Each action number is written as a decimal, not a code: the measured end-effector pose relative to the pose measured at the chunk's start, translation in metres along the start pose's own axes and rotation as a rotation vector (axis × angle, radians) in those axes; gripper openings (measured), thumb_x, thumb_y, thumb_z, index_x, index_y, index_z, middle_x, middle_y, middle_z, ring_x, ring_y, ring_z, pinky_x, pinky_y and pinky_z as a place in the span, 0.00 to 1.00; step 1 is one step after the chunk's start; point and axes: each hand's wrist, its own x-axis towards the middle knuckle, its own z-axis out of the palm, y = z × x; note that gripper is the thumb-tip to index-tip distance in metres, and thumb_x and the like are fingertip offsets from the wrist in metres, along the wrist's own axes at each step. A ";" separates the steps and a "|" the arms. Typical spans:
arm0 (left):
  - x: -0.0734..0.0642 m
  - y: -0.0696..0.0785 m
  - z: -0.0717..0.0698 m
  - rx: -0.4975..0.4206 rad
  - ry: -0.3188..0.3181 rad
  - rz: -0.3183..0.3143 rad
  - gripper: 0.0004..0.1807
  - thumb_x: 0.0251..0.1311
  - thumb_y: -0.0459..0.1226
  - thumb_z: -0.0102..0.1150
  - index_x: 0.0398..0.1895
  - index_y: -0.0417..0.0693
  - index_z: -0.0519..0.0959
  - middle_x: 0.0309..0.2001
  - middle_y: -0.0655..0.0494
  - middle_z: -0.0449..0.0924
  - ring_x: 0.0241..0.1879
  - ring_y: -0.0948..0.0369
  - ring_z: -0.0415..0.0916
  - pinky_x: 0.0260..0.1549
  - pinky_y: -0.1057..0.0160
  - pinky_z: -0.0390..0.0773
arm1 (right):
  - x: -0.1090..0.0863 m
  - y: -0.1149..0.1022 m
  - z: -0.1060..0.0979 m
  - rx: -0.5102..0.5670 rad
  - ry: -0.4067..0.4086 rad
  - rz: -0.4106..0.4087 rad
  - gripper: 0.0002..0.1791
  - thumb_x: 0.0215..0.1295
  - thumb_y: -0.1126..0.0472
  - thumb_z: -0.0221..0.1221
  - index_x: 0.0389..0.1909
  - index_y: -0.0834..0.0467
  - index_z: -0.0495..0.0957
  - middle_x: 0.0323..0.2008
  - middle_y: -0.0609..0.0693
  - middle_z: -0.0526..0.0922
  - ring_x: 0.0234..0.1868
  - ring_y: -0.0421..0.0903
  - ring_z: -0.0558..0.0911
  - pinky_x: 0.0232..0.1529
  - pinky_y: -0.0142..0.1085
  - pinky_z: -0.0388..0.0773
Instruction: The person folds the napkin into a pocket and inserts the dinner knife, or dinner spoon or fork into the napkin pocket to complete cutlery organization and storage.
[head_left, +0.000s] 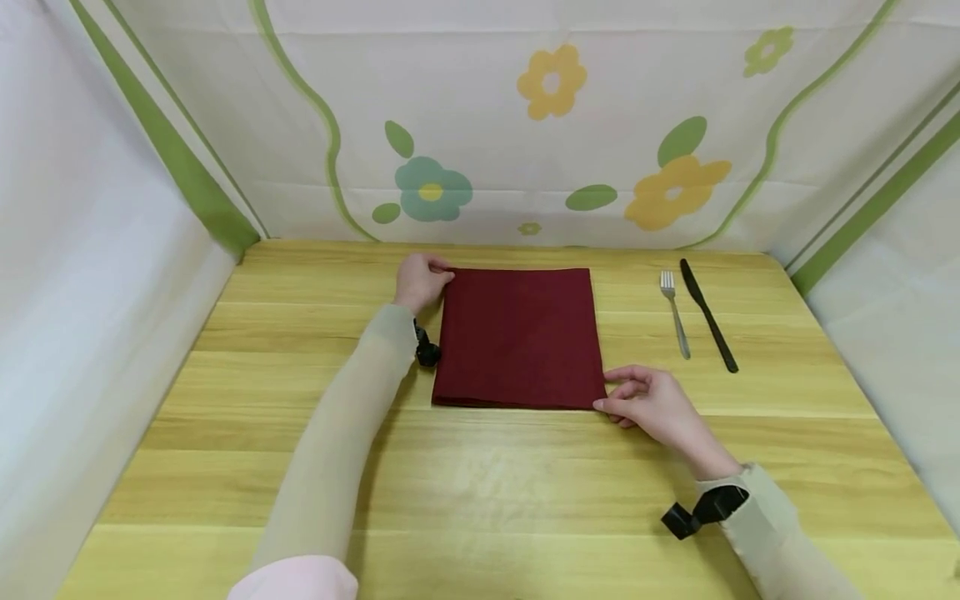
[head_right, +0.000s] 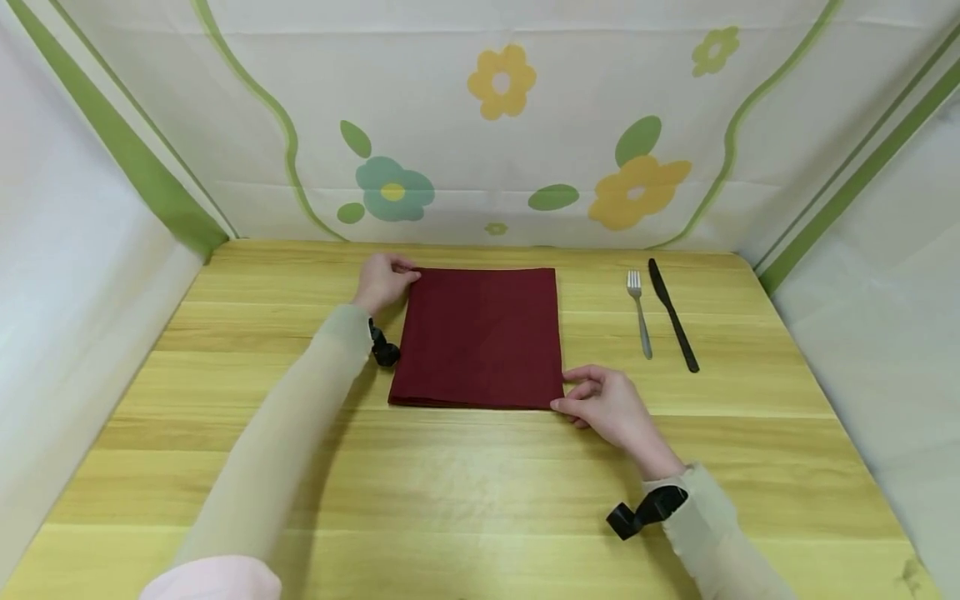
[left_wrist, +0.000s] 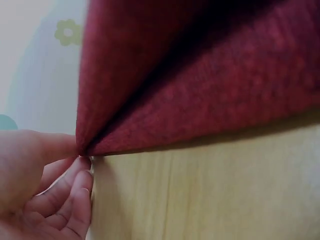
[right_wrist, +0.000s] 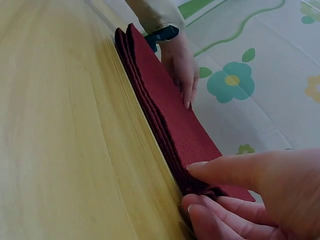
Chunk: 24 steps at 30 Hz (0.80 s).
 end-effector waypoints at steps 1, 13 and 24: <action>-0.001 0.000 -0.001 -0.006 0.003 0.001 0.14 0.68 0.37 0.66 0.54 0.42 0.85 0.48 0.47 0.84 0.47 0.52 0.80 0.47 0.54 0.80 | 0.000 0.000 0.000 0.006 -0.005 0.002 0.31 0.62 0.61 0.73 0.61 0.71 0.74 0.34 0.57 0.87 0.31 0.50 0.86 0.32 0.40 0.86; -0.051 0.040 -0.008 -0.123 -0.053 0.274 0.23 0.67 0.42 0.68 0.62 0.45 0.80 0.53 0.47 0.82 0.49 0.55 0.79 0.49 0.58 0.79 | -0.002 0.002 -0.011 0.192 -0.018 0.013 0.29 0.73 0.57 0.64 0.63 0.75 0.73 0.52 0.66 0.84 0.40 0.50 0.88 0.43 0.42 0.85; -0.127 0.064 0.045 -0.167 -0.395 0.466 0.21 0.65 0.41 0.70 0.58 0.44 0.83 0.49 0.51 0.85 0.44 0.66 0.79 0.47 0.66 0.79 | -0.004 0.008 -0.018 0.260 -0.138 0.041 0.28 0.72 0.65 0.63 0.65 0.79 0.68 0.46 0.64 0.86 0.42 0.48 0.88 0.44 0.40 0.85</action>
